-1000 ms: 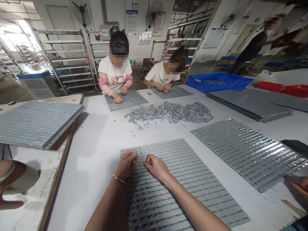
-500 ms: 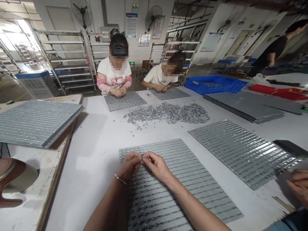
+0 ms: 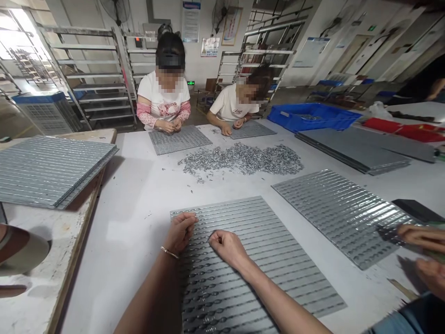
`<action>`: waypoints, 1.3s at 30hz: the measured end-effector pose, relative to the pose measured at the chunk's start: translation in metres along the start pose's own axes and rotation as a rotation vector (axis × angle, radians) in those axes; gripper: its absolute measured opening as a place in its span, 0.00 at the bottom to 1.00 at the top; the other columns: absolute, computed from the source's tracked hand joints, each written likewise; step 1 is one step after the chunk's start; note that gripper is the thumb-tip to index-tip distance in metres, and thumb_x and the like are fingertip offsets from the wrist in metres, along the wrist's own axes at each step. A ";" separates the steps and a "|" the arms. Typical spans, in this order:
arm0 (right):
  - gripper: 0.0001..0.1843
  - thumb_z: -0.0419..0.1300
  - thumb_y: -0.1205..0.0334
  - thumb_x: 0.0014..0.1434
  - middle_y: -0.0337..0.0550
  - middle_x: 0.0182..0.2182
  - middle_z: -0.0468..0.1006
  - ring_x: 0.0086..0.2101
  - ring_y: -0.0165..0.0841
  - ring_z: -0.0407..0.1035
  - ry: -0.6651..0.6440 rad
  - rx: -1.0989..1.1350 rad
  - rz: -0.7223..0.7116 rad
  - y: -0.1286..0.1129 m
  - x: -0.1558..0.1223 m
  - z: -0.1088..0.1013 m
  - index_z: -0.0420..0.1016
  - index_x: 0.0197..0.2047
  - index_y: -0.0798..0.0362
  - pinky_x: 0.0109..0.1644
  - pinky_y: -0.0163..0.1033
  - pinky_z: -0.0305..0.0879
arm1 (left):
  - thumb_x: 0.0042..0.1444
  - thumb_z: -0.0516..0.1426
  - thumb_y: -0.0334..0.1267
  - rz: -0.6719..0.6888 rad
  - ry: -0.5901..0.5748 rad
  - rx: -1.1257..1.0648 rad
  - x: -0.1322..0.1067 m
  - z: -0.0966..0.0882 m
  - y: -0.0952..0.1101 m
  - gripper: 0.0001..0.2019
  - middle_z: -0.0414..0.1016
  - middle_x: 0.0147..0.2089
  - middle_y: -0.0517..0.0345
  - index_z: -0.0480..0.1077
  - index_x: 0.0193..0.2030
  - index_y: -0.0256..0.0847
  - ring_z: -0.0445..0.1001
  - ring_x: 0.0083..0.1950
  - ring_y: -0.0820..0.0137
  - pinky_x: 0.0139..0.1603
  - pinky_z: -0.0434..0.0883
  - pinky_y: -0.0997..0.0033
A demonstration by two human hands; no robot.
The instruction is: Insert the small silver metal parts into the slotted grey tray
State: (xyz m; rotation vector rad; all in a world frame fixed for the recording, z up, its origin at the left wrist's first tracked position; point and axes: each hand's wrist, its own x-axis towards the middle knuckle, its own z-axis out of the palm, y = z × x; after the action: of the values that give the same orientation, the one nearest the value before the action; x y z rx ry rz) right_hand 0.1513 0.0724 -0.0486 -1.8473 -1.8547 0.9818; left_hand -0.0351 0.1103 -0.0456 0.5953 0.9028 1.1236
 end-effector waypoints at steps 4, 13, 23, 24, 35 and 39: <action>0.09 0.57 0.66 0.57 0.37 0.25 0.79 0.29 0.32 0.71 -0.029 -0.052 0.015 -0.004 0.003 -0.003 0.76 0.28 0.51 0.35 0.34 0.56 | 0.38 0.73 0.43 -0.020 -0.016 0.014 0.000 0.001 -0.003 0.20 0.69 0.22 0.66 0.73 0.34 0.36 0.50 0.16 0.84 0.15 0.41 0.79; 0.07 0.63 0.59 0.56 0.31 0.21 0.69 0.25 0.30 0.63 0.063 0.223 -0.063 -0.001 0.006 -0.002 0.68 0.34 0.50 0.32 0.34 0.55 | 0.36 0.75 0.43 -0.078 -0.122 0.095 -0.006 0.003 -0.003 0.21 0.59 0.14 0.72 0.71 0.31 0.39 0.48 0.14 0.82 0.16 0.43 0.77; 0.28 0.66 0.33 0.53 0.31 0.19 0.66 0.19 0.24 0.56 -0.136 0.758 -0.019 -0.014 -0.008 -0.020 0.69 0.31 0.52 0.23 0.32 0.51 | 0.37 0.74 0.46 -0.057 -0.235 0.315 -0.014 0.015 -0.006 0.20 0.58 0.12 0.70 0.72 0.29 0.39 0.51 0.15 0.80 0.17 0.45 0.76; 0.27 0.66 0.35 0.54 0.31 0.20 0.66 0.20 0.24 0.55 -0.137 0.749 -0.020 -0.013 -0.008 -0.021 0.70 0.31 0.52 0.23 0.32 0.50 | 0.37 0.74 0.46 -0.055 -0.232 0.338 -0.014 0.015 -0.007 0.20 0.58 0.12 0.71 0.72 0.29 0.39 0.51 0.15 0.80 0.17 0.45 0.76; 0.12 0.58 0.55 0.57 0.37 0.24 0.75 0.27 0.29 0.65 -0.044 0.202 -0.089 0.017 -0.011 -0.004 0.74 0.26 0.52 0.32 0.33 0.58 | 0.48 0.67 0.56 -0.014 -0.068 0.113 -0.005 0.004 0.002 0.22 0.70 0.29 0.62 0.72 0.33 0.38 0.54 0.19 0.82 0.16 0.43 0.79; 0.11 0.56 0.60 0.58 0.36 0.24 0.76 0.27 0.31 0.68 -0.046 0.042 -0.082 0.010 -0.010 -0.003 0.73 0.26 0.51 0.34 0.35 0.57 | 0.47 0.68 0.54 -0.024 -0.063 0.084 -0.005 0.004 0.001 0.21 0.69 0.28 0.63 0.72 0.32 0.37 0.54 0.18 0.82 0.15 0.42 0.79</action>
State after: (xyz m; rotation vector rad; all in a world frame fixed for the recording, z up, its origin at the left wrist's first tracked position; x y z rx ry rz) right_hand 0.1611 0.0625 -0.0510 -1.7239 -1.9052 1.0343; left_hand -0.0330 0.1059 -0.0410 0.6830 0.9040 1.0441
